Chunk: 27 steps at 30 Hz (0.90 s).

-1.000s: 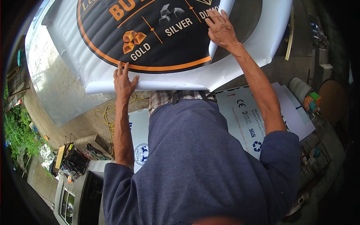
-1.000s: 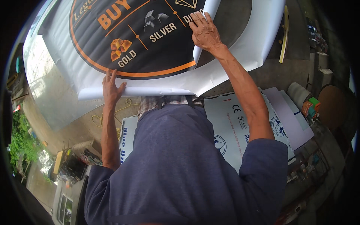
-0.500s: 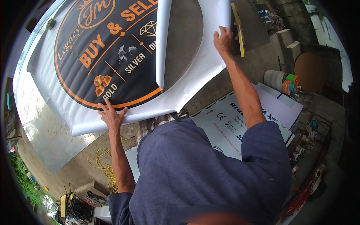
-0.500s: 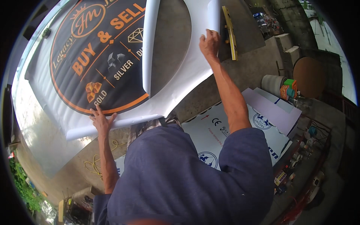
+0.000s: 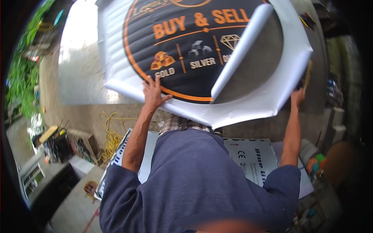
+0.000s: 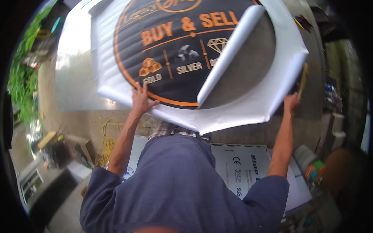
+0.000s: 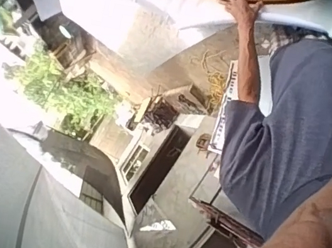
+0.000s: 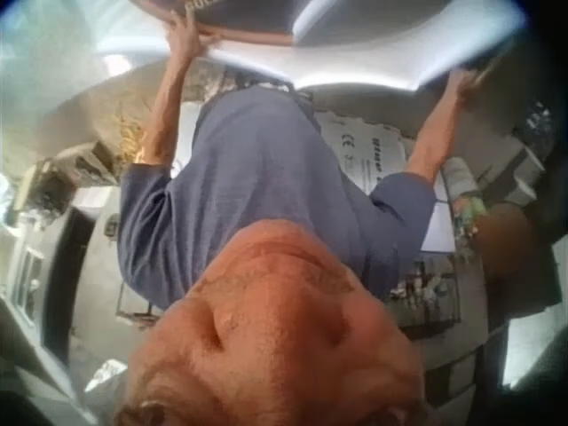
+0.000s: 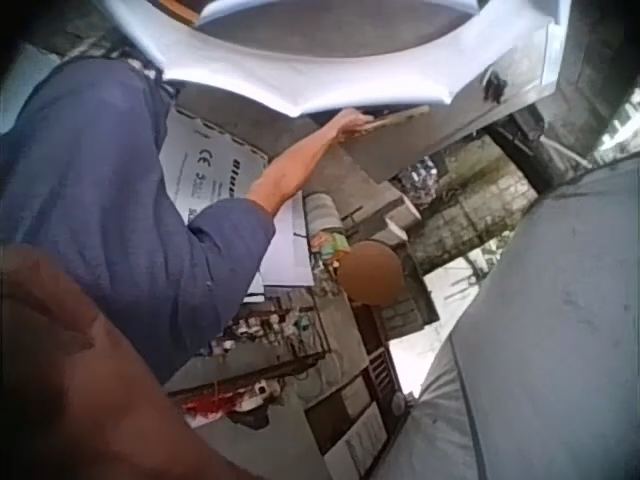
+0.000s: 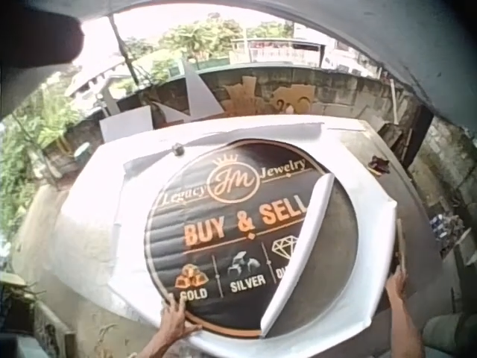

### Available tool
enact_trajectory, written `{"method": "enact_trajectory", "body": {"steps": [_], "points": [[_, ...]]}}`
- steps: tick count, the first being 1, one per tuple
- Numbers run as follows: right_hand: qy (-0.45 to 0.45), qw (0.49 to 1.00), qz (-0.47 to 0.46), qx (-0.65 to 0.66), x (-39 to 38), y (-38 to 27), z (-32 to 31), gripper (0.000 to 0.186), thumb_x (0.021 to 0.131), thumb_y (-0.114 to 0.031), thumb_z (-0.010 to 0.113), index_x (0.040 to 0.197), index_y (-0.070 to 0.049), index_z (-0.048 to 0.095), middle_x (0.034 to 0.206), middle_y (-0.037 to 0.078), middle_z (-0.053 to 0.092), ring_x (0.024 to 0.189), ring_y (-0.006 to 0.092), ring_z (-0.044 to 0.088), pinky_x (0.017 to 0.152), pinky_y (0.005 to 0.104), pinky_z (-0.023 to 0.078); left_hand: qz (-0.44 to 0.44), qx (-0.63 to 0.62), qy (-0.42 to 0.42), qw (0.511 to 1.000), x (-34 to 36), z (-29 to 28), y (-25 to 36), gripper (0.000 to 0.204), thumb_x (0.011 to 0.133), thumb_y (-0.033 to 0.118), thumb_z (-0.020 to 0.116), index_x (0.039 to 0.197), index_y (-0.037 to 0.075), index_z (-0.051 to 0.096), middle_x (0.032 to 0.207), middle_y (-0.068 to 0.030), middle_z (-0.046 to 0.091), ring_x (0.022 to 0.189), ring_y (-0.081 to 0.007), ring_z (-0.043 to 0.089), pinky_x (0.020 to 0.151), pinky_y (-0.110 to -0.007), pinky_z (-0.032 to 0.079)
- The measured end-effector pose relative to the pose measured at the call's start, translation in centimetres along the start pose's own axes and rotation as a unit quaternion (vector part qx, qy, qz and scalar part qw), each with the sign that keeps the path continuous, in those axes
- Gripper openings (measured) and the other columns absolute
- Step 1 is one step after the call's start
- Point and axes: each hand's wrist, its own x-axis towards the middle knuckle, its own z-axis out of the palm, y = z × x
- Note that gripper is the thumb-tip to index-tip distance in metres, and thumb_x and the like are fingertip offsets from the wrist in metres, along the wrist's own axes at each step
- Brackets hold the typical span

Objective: Applying a large circular vinyl sticker to a metal sign base using a squeegee and utility knife.

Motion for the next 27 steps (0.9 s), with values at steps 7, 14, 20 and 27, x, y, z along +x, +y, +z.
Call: {"method": "enact_trajectory", "body": {"steps": [7,14,20,27], "points": [[-0.095,0.962,0.247,0.063,4.2,3.5,2.0,0.056,0.097,-0.033,0.044,0.116,0.015,0.066,0.125,0.037,0.064,0.121,0.0516,0.059,0.104,0.0586,0.045,-0.058,-0.033,0.034,0.997,2.2,-0.3,-1.1,0.079,0.093,0.042,0.069,0.156,0.007,0.036,0.160,-0.0265,0.033,0.135,-0.0514,0.043,0.101,-0.056,0.051],[-0.229,0.910,0.282,0.199,4.8,0.5,-1.8,0.019,0.088,-0.012,0.061,0.089,0.007,0.064,0.079,0.019,0.066,0.063,0.0316,0.068,0.052,0.0433,0.057,-0.084,-0.015,0.061,0.994,7.9,-4.0,-7.3,0.081,0.086,0.042,0.076,0.150,0.004,0.044,0.155,-0.0174,0.041,0.133,-0.0432,0.047,0.103,-0.053,0.049],[-0.210,0.700,0.475,0.491,-0.2,0.2,-10.4,0.017,0.092,-0.007,0.058,0.105,0.005,0.054,0.087,0.019,0.064,0.064,0.0301,0.065,0.048,0.0353,0.050,0.006,-0.021,0.016,1.000,14.1,-5.8,-13.0,0.105,0.079,0.061,0.079,0.161,0.013,0.033,0.171,-0.0149,0.021,0.156,-0.0401,0.020,0.121,-0.060,0.027],[-0.263,0.513,0.238,0.782,-15.6,-19.0,-21.9,0.044,0.094,-0.009,0.056,0.136,0.001,0.053,0.106,0.014,0.068,0.089,0.0229,0.064,0.068,0.0331,0.049,0.108,-0.012,0.102,0.989,21.8,-6.7,-20.2,0.097,0.086,0.071,0.065,0.160,0.015,0.037,0.170,-0.0065,0.026,0.157,-0.0308,0.021,0.124,-0.058,0.023]]}}
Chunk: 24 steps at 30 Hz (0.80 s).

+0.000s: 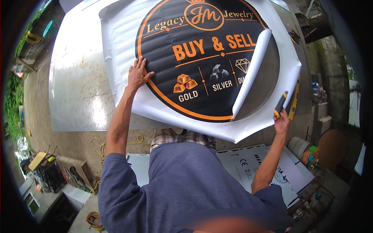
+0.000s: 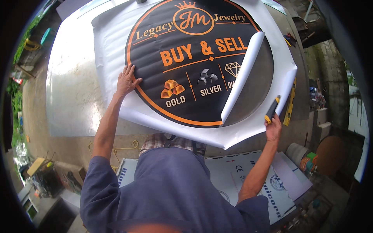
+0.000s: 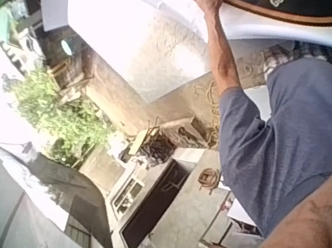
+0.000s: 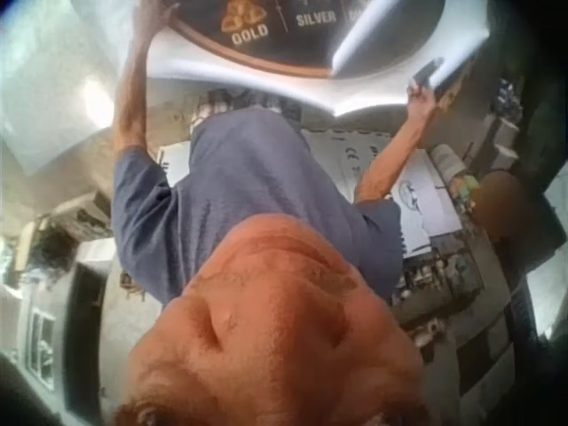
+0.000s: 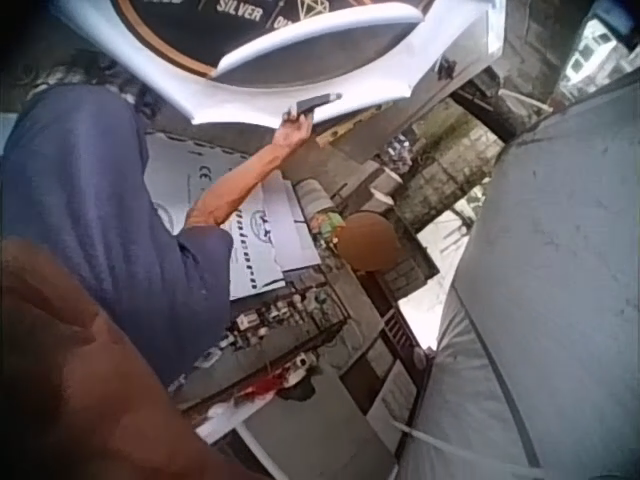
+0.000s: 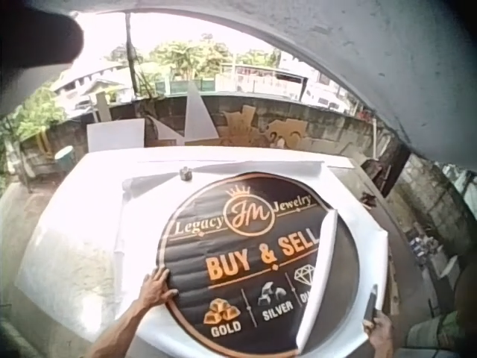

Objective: Applying a large circular vinyl sticker to a metal sign base using a squeegee and utility knife.

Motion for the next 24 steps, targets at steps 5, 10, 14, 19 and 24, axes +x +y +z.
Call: {"method": "enact_trajectory", "body": {"steps": [5,10,14,19,24], "points": [[-0.098,0.992,0.049,0.066,-5.5,10.8,21.8,0.051,0.091,-0.010,0.060,0.140,0.002,0.055,0.110,0.011,0.069,0.090,0.0192,0.065,0.066,0.0318,0.050,0.063,0.018,-0.045,0.997,2.6,-1.7,-2.2,0.100,0.085,0.071,0.067,0.160,0.014,0.035,0.170,-0.0076,0.025,0.157,-0.0305,0.020,0.125,-0.058,0.021],[-0.132,0.981,0.116,0.079,-2.7,18.3,32.6,0.052,0.091,-0.006,0.056,0.141,0.006,0.052,0.105,0.011,0.068,0.083,0.0162,0.065,0.064,0.0300,0.051,0.063,0.005,-0.062,0.996,3.5,-2.2,-1.6,0.112,0.079,0.071,0.073,0.162,0.009,0.030,0.171,-0.0123,0.021,0.158,-0.0320,0.016,0.124,-0.060,0.019],[-0.123,0.983,0.139,0.009,0.8,22.0,36.9,0.054,0.088,-0.003,0.049,0.142,0.007,0.052,0.102,0.010,0.069,0.075,0.0118,0.064,0.056,0.0250,0.051,0.078,-0.010,-0.047,0.996,2.8,-1.2,-2.3,0.109,0.081,0.069,0.072,0.161,0.007,0.031,0.170,-0.0129,0.021,0.157,-0.0340,0.018,0.123,-0.061,0.022],[-0.166,0.976,0.117,-0.079,2.7,23.7,39.6,0.053,0.088,-0.006,0.046,0.138,0.004,0.058,0.104,0.005,0.073,0.065,0.0052,0.060,0.045,0.0198,0.046,0.063,-0.029,-0.061,0.996,2.8,-0.9,-2.8,0.115,0.078,0.071,0.073,0.163,0.010,0.026,0.171,-0.0123,0.018,0.159,-0.0334,0.011,0.125,-0.059,0.015],[-0.063,0.892,0.015,-0.447,2.3,24.5,41.3,0.036,0.095,-0.033,0.063,0.119,-0.005,0.068,0.100,0.007,0.071,0.078,0.0164,0.068,0.062,0.0318,0.055,0.071,-0.028,-0.028,0.997,2.6,-0.9,-3.2,0.114,0.075,0.070,0.076,0.162,0.010,0.031,0.171,-0.0127,0.021,0.158,-0.0326,0.016,0.124,-0.056,0.019]]}}
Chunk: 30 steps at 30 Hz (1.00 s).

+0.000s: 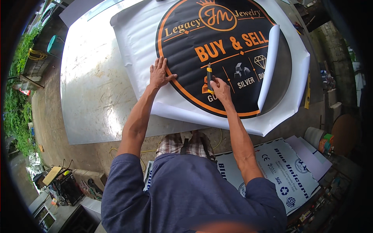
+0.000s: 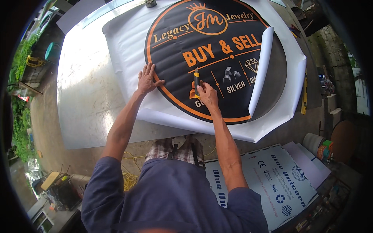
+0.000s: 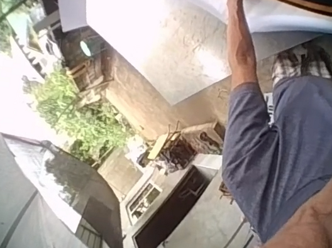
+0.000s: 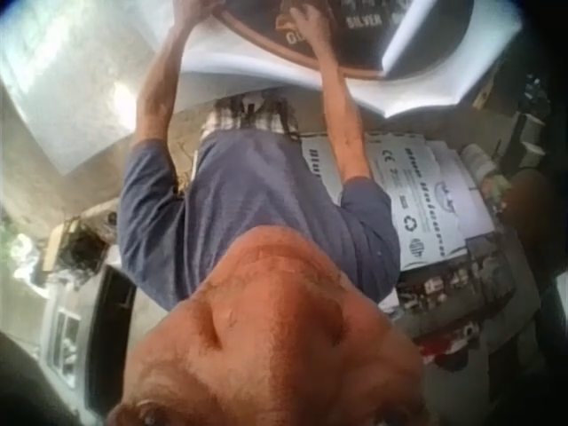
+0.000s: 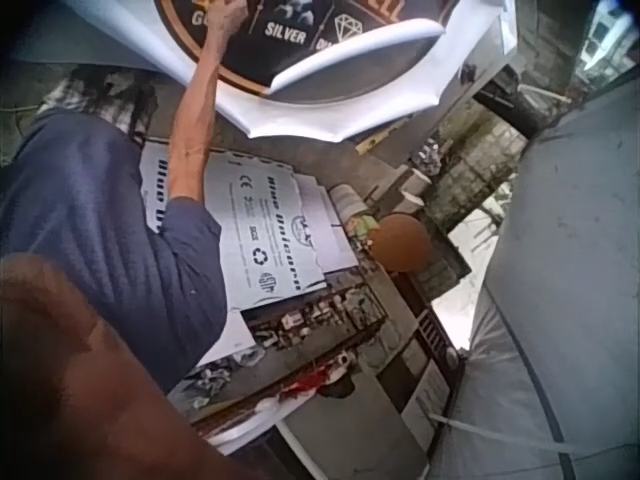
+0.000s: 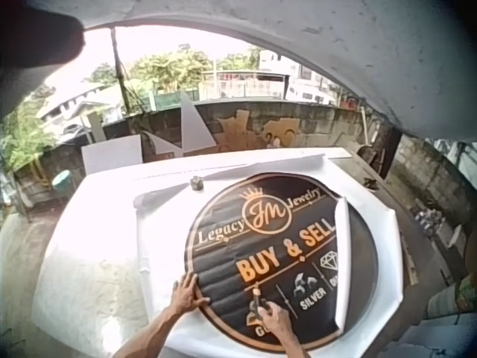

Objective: Applying a large circular vinyl sticker to a metal sign base using a squeegee and utility knife.

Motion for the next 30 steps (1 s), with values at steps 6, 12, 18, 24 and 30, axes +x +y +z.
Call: {"method": "enact_trajectory", "body": {"steps": [6,12,18,24,30], "points": [[0.145,0.926,-0.026,-0.349,-0.6,-1.6,2.5,0.074,0.082,-0.046,0.084,0.131,-0.007,0.044,0.114,0.016,0.054,0.112,0.0356,0.060,0.087,0.0482,0.057,0.066,0.009,0.058,0.996,0.6,-1.2,0.2,0.085,0.085,0.056,0.076,0.149,0.007,0.048,0.156,-0.0141,0.044,0.144,-0.0343,0.040,0.108,-0.052,0.037],[0.126,0.923,-0.015,-0.363,0.0,-2.1,3.6,0.056,0.090,-0.022,0.075,0.134,0.000,0.047,0.114,0.022,0.055,0.109,0.0392,0.062,0.089,0.0484,0.056,0.101,-0.029,0.122,0.987,6.5,-2.5,-5.5,0.059,0.098,0.038,0.066,0.149,0.013,0.049,0.154,-0.0095,0.048,0.140,-0.0346,0.044,0.109,-0.053,0.039],[0.098,0.989,0.053,-0.097,0.6,-6.2,7.3,0.044,0.093,-0.009,0.054,0.134,0.007,0.049,0.099,0.018,0.062,0.078,0.0242,0.069,0.069,0.0384,0.057,0.169,0.101,0.102,0.975,13.1,-2.7,-11.1,0.086,0.087,0.077,0.058,0.157,0.029,0.044,0.166,-0.0020,0.036,0.156,-0.0355,0.022,0.125,-0.063,0.018],[0.019,0.985,0.053,0.165,4.9,-14.0,15.0,0.038,0.102,-0.027,0.056,0.124,0.005,0.056,0.074,0.007,0.063,0.053,0.0130,0.062,0.049,0.0281,0.053,0.196,0.006,0.131,0.972,14.0,-2.2,-14.4,0.103,0.075,0.090,0.055,0.156,0.027,0.046,0.165,0.0021,0.038,0.156,-0.0259,0.024,0.129,-0.053,0.015],[0.024,0.997,0.045,0.056,12.2,-19.1,19.7,0.037,0.102,-0.024,0.052,0.122,0.007,0.054,0.078,0.011,0.068,0.060,0.0197,0.073,0.053,0.0298,0.058,0.189,-0.009,0.117,0.975,13.4,-3.6,-15.0,0.090,0.085,0.081,0.056,0.155,0.025,0.047,0.163,0.0045,0.040,0.155,-0.0210,0.026,0.130,-0.048,0.014]]}}
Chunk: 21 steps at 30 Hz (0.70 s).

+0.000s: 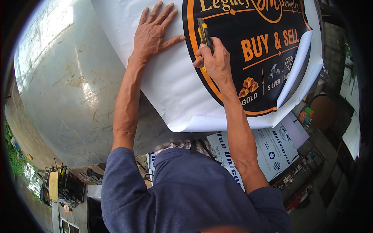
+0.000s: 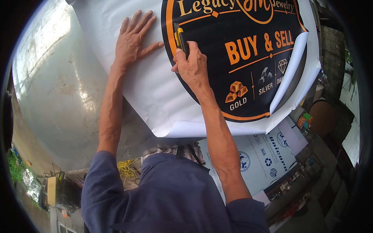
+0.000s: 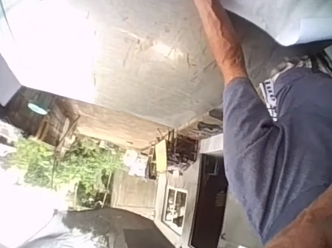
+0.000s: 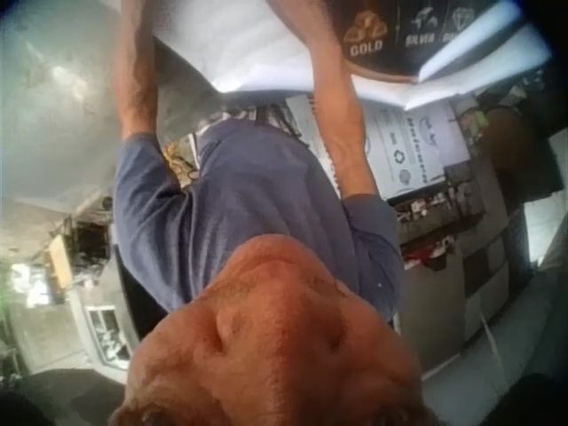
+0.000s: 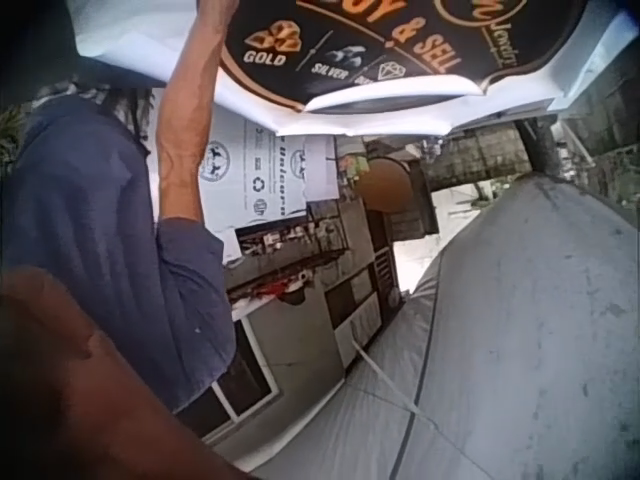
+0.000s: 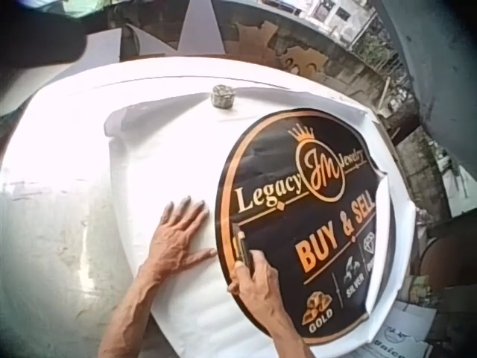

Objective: Applying a large circular vinyl sticker to a metal sign base using a squeegee and utility knife.

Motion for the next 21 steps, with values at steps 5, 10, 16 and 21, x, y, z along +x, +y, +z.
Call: {"method": "enact_trajectory", "body": {"steps": [5,10,16,21], "points": [[-0.011,0.996,-0.028,-0.083,3.8,-1.6,2.8,0.041,0.102,-0.021,0.049,0.126,0.012,0.050,0.077,0.014,0.070,0.059,0.0241,0.074,0.054,0.0332,0.059,-0.016,-0.056,-0.004,0.998,-0.4,-0.1,0.1,0.082,0.088,0.074,0.061,0.154,0.026,0.048,0.163,0.0055,0.040,0.155,-0.0213,0.026,0.130,-0.048,0.014],[0.038,0.997,-0.027,-0.063,4.1,-1.8,4.9,0.030,0.104,-0.021,0.051,0.112,0.008,0.051,0.072,0.016,0.069,0.056,0.0248,0.072,0.052,0.0341,0.058,-0.014,-0.063,-0.007,0.998,0.0,-0.1,-0.2,0.076,0.091,0.068,0.062,0.154,0.027,0.049,0.163,0.0055,0.040,0.155,-0.0215,0.026,0.130,-0.048,0.015],[0.054,0.995,-0.023,-0.083,4.2,-0.8,5.3,0.034,0.106,-0.026,0.053,0.116,0.006,0.056,0.070,0.008,0.065,0.055,0.0178,0.071,0.049,0.0288,0.060,-0.014,-0.098,-0.002,0.995,-0.1,-0.1,-0.5,0.080,0.086,0.064,0.069,0.154,0.028,0.048,0.165,0.0059,0.037,0.156,-0.0252,0.023,0.129,-0.052,0.013],[0.054,0.984,-0.069,-0.158,4.7,0.2,5.3,0.027,0.103,-0.021,0.054,0.100,0.006,0.050,0.064,0.019,0.066,0.058,0.0320,0.072,0.052,0.0383,0.057,-0.005,-0.066,-0.095,0.993,0.4,-1.0,-0.5,0.082,0.094,0.058,0.055,0.157,0.007,0.040,0.168,-0.0105,0.030,0.159,-0.0307,0.014,0.130,-0.050,0.006]]}}
